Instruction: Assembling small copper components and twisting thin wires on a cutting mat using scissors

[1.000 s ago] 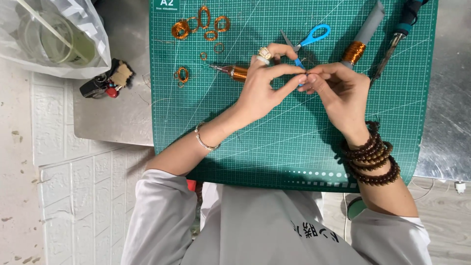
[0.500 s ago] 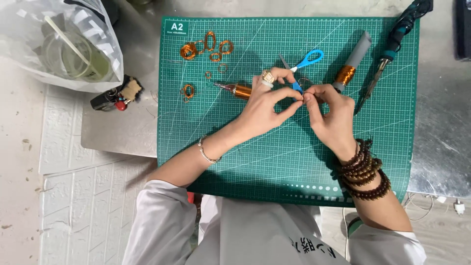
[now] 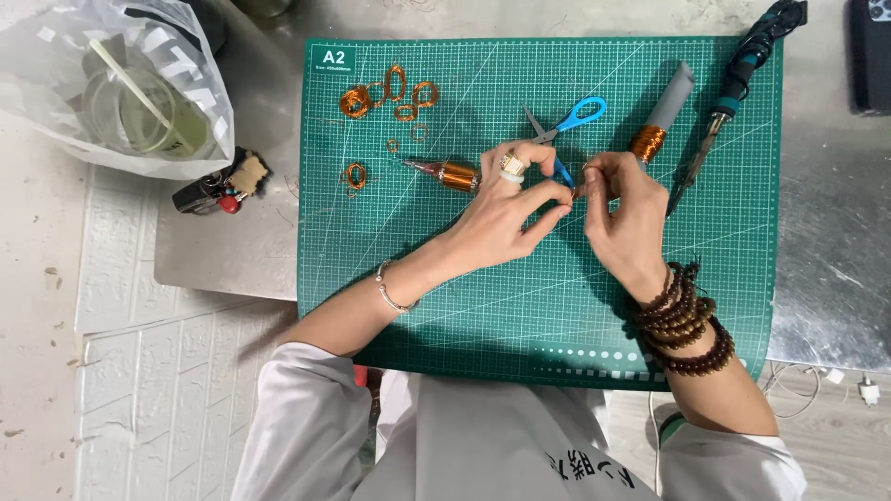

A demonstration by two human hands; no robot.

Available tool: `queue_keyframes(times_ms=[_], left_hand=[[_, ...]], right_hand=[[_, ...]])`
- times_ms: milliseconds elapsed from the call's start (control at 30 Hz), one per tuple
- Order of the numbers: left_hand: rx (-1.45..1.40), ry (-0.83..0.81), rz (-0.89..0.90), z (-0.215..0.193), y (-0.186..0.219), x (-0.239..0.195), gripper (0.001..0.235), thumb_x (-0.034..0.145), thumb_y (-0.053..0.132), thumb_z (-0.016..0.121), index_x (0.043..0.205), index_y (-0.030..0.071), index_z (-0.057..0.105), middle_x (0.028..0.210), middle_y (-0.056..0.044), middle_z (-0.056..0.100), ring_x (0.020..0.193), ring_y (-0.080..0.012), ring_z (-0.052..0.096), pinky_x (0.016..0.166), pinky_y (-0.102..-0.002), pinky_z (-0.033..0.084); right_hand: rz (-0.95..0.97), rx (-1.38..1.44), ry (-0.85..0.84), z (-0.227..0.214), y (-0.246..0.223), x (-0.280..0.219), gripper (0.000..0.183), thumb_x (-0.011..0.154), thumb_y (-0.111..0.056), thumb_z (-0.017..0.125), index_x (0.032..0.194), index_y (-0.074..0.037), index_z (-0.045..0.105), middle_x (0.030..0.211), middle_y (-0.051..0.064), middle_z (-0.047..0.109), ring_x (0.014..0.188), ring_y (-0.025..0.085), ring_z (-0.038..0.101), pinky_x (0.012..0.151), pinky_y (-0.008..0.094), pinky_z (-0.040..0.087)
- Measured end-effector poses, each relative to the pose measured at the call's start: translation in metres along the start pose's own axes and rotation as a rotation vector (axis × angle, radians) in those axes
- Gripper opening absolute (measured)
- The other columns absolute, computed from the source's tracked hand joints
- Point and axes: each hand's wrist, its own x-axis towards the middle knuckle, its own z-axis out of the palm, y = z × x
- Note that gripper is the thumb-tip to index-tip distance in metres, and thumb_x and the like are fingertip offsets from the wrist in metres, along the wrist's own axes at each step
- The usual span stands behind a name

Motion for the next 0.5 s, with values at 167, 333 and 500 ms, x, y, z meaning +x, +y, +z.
queue_keyframes(times_ms=[167, 333, 500], left_hand=[[-0.040, 0.014, 0.022, -0.0011, -0.0010, 0.0000, 0.003, 0.083, 0.012, 0.062, 0.084, 0.013, 0.060, 0.102, -0.002, 0.040, 0.109, -0.0264, 0.037, 0.090, -0.045, 0.029], [-0.066, 0.019, 0.036, -0.0027, 0.0013, -0.0007, 0.003, 0.084, 0.012, 0.062, 0.085, 0.014, 0.061, 0.100, 0.000, 0.041, 0.106, -0.0231, 0.037, 0.088, -0.043, 0.031], [-0.136, 0.035, 0.077, 0.0014, -0.0017, -0.0015, 0.005, 0.085, 0.007, 0.060, 0.087, 0.010, 0.064, 0.097, -0.003, 0.051, 0.098, -0.0215, 0.051, 0.084, -0.038, 0.041]], right_hand=[[-0.006, 0.011, 0.019, -0.0008, 0.0023, 0.0008, 0.008, 0.097, 0.010, 0.048, 0.097, 0.005, 0.054, 0.070, 0.015, 0.060, 0.060, 0.030, 0.063, 0.052, 0.030, 0.045], [-0.013, -0.012, 0.031, -0.0010, 0.0011, 0.0010, 0.007, 0.097, 0.008, 0.049, 0.097, 0.004, 0.055, 0.069, 0.014, 0.060, 0.058, 0.029, 0.063, 0.050, 0.030, 0.044], [-0.021, -0.006, 0.017, -0.0016, 0.0007, 0.0022, 0.007, 0.097, 0.009, 0.049, 0.096, 0.005, 0.055, 0.069, 0.014, 0.060, 0.060, 0.029, 0.065, 0.051, 0.030, 0.046]])
